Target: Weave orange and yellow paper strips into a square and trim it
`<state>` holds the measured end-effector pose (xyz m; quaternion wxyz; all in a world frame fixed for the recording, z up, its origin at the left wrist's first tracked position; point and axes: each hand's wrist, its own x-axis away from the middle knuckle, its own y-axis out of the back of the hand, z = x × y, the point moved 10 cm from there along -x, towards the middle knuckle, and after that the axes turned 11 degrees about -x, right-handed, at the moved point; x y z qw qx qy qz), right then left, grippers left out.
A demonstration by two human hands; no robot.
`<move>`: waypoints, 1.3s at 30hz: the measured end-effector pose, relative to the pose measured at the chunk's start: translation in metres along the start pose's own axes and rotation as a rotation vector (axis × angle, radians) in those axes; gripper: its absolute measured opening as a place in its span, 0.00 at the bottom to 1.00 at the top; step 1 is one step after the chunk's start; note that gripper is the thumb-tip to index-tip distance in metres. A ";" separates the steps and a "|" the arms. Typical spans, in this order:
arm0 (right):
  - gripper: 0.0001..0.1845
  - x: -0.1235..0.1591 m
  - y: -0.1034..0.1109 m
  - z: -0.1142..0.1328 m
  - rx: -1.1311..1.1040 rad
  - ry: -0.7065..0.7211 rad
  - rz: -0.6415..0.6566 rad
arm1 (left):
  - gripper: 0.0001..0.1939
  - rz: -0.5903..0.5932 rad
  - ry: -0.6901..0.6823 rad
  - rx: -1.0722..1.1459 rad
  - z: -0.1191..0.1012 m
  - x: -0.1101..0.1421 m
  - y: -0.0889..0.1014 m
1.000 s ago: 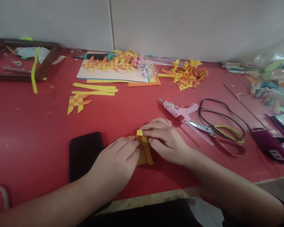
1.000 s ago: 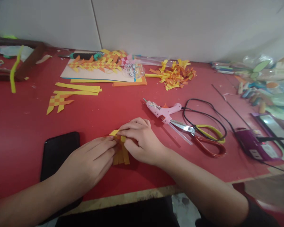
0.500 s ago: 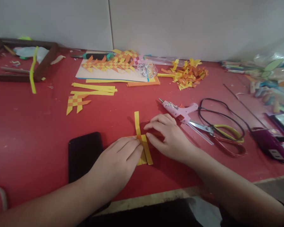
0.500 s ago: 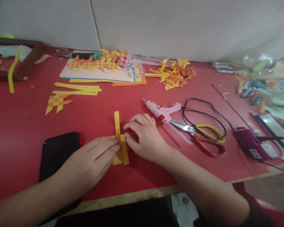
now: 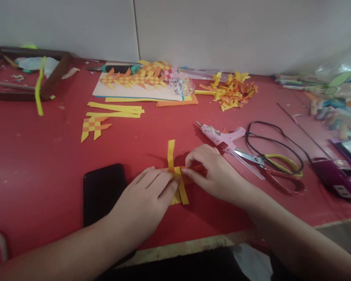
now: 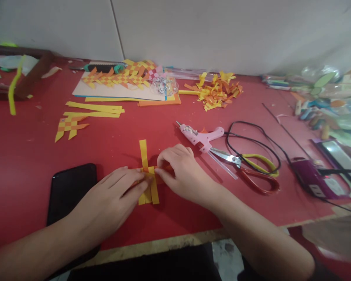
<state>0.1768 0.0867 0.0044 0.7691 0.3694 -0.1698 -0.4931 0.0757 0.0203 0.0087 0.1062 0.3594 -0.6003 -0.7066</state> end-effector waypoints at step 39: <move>0.08 0.002 0.002 0.004 -0.267 0.011 0.009 | 0.11 -0.051 0.049 -0.043 0.004 -0.002 0.011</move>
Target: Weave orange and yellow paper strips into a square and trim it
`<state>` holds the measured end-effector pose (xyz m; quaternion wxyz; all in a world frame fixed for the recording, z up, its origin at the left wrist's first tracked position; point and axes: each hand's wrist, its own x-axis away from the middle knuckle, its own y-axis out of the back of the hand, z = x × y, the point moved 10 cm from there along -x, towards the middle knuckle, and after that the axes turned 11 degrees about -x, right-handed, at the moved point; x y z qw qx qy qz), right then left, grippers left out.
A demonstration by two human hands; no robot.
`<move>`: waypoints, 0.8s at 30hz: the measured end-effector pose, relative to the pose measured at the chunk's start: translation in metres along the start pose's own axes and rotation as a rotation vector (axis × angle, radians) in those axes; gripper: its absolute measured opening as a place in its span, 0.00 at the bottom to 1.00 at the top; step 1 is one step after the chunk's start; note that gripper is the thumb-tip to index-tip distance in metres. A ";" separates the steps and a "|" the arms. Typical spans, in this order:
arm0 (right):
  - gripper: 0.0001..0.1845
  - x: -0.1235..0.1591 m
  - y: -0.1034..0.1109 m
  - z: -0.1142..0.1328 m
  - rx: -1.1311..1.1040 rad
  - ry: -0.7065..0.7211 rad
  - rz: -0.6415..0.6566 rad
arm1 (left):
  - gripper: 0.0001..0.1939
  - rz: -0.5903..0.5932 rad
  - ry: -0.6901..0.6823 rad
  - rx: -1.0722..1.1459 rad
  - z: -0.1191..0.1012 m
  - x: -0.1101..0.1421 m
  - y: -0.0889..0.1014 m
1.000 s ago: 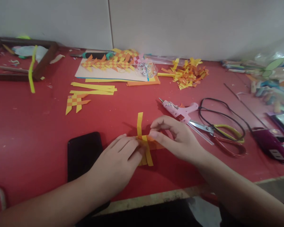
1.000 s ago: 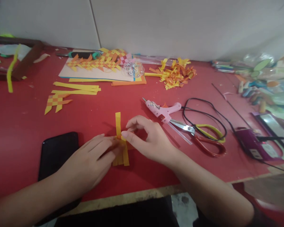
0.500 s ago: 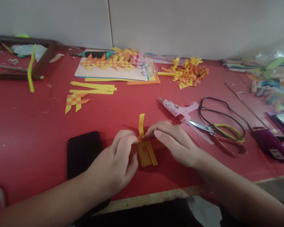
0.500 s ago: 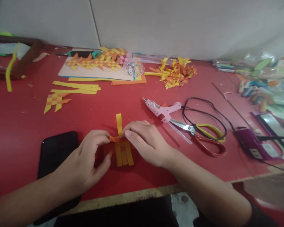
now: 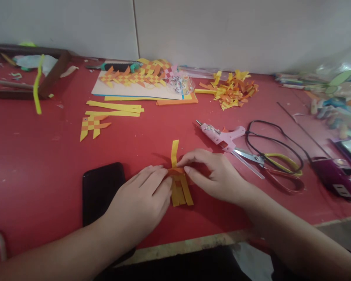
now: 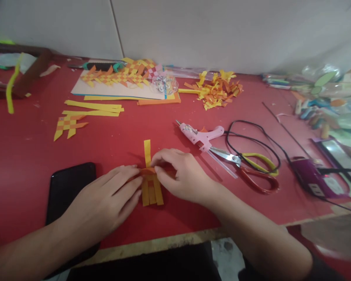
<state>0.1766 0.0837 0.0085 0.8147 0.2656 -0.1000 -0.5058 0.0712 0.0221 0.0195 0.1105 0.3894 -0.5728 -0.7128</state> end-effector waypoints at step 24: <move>0.03 -0.007 -0.006 -0.014 0.156 -0.003 0.029 | 0.10 -0.047 -0.047 0.025 -0.012 -0.001 0.013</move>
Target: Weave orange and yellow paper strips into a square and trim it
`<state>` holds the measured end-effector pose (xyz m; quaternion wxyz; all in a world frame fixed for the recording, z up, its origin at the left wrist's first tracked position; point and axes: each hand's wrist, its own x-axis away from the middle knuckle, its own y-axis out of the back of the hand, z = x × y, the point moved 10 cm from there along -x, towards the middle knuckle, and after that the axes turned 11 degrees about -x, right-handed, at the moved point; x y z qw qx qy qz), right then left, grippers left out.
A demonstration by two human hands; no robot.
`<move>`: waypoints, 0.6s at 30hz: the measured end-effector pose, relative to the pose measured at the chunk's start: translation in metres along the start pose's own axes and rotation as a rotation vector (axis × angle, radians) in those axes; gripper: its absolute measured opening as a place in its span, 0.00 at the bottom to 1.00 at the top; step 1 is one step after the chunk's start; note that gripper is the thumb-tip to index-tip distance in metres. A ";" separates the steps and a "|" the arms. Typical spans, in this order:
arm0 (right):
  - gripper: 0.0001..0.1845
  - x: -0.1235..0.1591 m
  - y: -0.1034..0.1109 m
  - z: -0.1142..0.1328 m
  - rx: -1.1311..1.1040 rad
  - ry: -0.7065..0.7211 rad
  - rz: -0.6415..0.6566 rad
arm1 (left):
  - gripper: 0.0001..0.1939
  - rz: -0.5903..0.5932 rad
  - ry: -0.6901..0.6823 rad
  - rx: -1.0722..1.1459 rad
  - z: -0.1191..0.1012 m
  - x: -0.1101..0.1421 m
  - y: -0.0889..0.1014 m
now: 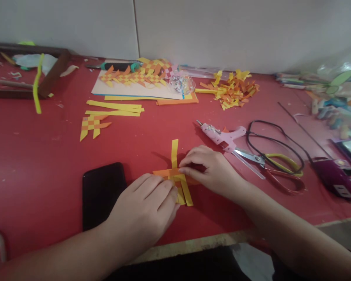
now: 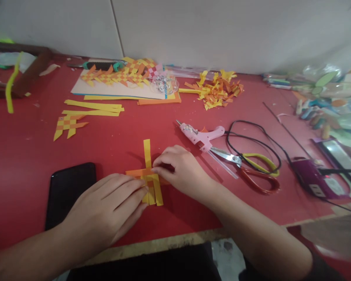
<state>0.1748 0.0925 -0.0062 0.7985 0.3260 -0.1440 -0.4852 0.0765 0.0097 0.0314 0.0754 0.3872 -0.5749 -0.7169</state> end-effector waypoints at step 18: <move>0.03 -0.003 0.000 0.000 -0.007 -0.038 -0.006 | 0.12 -0.025 0.008 -0.096 -0.002 -0.001 0.002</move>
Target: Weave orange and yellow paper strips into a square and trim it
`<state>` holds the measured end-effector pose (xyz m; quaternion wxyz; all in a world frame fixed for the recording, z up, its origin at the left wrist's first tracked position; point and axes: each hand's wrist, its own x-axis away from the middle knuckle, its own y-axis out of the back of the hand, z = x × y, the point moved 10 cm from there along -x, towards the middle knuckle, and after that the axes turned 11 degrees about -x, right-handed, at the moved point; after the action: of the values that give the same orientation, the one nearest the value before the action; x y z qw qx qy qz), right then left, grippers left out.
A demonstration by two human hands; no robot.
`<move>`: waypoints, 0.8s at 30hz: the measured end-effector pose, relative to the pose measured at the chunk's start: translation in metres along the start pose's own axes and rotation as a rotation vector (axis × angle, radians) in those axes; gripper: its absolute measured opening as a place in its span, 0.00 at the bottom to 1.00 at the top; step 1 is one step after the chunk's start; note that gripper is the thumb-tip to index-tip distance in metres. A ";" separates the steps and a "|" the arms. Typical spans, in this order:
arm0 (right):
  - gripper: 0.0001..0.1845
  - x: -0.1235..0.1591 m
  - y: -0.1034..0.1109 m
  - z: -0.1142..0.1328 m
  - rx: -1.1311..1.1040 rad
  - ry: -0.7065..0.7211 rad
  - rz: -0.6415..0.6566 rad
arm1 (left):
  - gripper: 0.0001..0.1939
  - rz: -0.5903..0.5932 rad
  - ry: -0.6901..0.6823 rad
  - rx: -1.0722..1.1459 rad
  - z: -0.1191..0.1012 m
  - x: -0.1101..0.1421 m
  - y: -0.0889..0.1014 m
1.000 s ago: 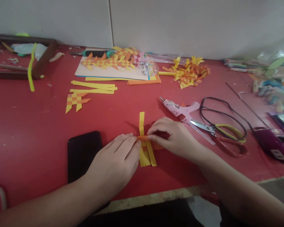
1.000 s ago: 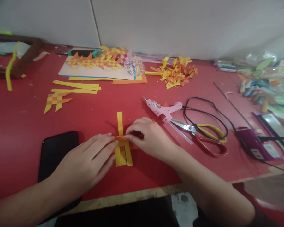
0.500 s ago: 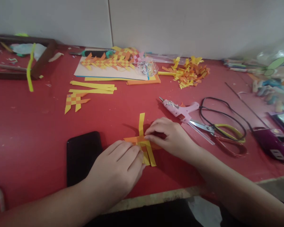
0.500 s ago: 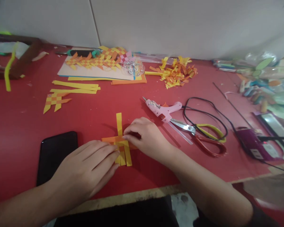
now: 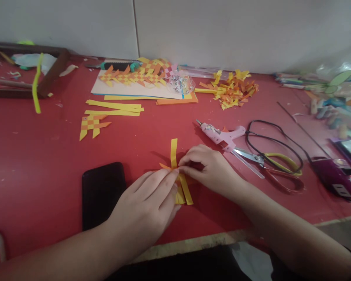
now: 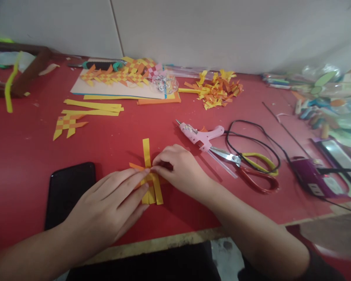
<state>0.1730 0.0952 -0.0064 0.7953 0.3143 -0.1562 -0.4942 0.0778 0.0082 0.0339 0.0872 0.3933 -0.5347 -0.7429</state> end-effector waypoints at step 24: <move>0.02 0.000 0.001 -0.004 -0.036 -0.045 0.016 | 0.18 0.079 0.010 0.055 0.000 0.004 -0.013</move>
<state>0.1760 0.0973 -0.0092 0.8010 0.2876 -0.1676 -0.4975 0.0785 0.0113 0.0210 0.1084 0.3779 -0.5694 -0.7220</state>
